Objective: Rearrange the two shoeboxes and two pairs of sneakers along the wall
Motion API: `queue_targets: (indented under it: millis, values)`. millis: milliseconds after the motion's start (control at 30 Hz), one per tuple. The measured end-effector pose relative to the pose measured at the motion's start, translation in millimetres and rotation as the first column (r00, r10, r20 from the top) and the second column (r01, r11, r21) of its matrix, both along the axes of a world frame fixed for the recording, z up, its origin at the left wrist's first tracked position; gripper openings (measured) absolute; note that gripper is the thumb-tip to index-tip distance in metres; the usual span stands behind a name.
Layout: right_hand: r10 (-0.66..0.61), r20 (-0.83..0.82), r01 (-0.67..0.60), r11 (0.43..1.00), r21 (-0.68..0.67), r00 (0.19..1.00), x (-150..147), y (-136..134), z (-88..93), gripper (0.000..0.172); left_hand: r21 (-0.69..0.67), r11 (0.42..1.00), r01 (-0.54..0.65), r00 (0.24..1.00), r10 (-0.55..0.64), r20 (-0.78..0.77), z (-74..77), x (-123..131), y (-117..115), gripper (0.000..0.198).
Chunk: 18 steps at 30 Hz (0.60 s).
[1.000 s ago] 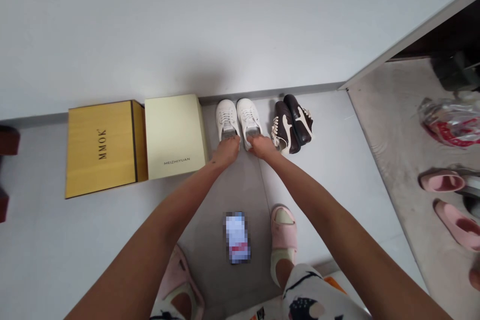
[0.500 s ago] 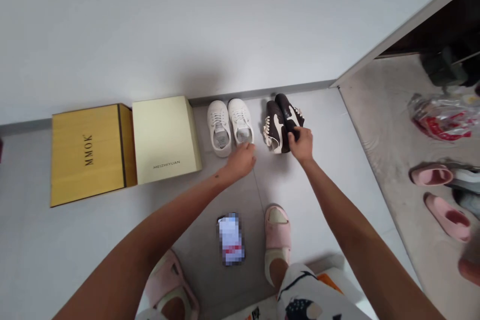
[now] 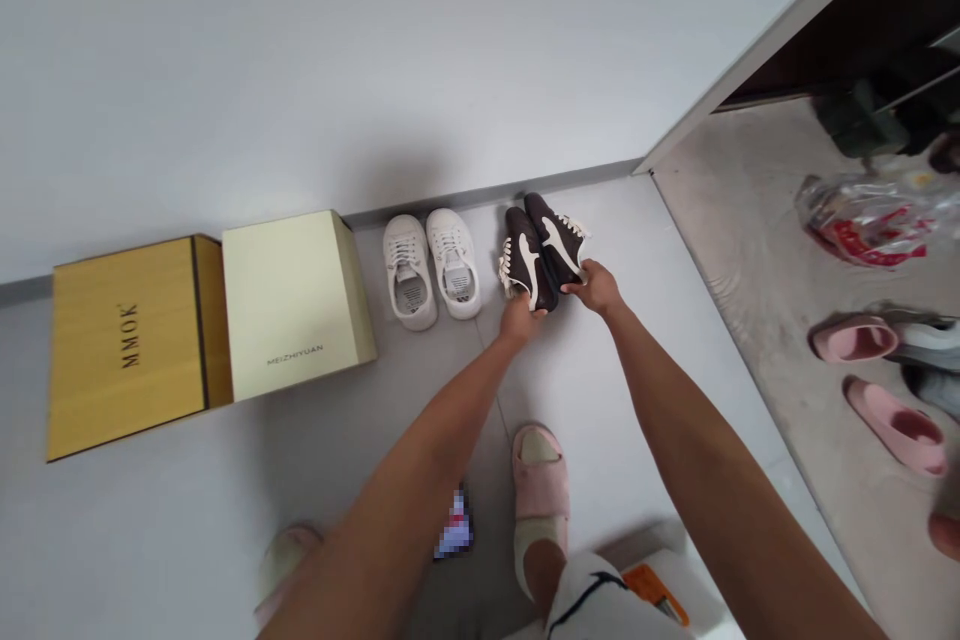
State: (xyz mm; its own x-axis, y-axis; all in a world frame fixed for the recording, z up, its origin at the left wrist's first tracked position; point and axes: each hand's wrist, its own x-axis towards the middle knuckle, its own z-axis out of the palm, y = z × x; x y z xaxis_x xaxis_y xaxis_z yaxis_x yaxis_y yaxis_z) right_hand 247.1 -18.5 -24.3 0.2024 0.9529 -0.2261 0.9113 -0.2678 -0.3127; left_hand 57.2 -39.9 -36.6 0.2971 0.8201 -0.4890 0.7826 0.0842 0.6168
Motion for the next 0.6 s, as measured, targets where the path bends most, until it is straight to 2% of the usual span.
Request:
queue_targets:
  millis: [200, 367, 600]
  values:
    - [0.135, 0.182, -0.116, 0.987, -0.111, 0.974, -25, 3, 24.4, 0.035, 0.052, 0.985, 0.166, 0.977, -0.157, -0.142, 21.9, -9, 19, 0.032]
    - [0.231, 0.231, -0.201, 0.969, -0.145, 0.945, -43, 8, 33.8, 0.032, 0.068, 0.981, 0.183, 0.961, -0.164, -0.222, 39.6, -4, 34, 0.036]
    - [0.254, 0.252, -0.214, 0.961, -0.174, 0.934, -57, 15, 34.6, 0.031, 0.052, 0.979, 0.195, 0.941, -0.172, -0.292, 57.1, -3, 43, 0.036]
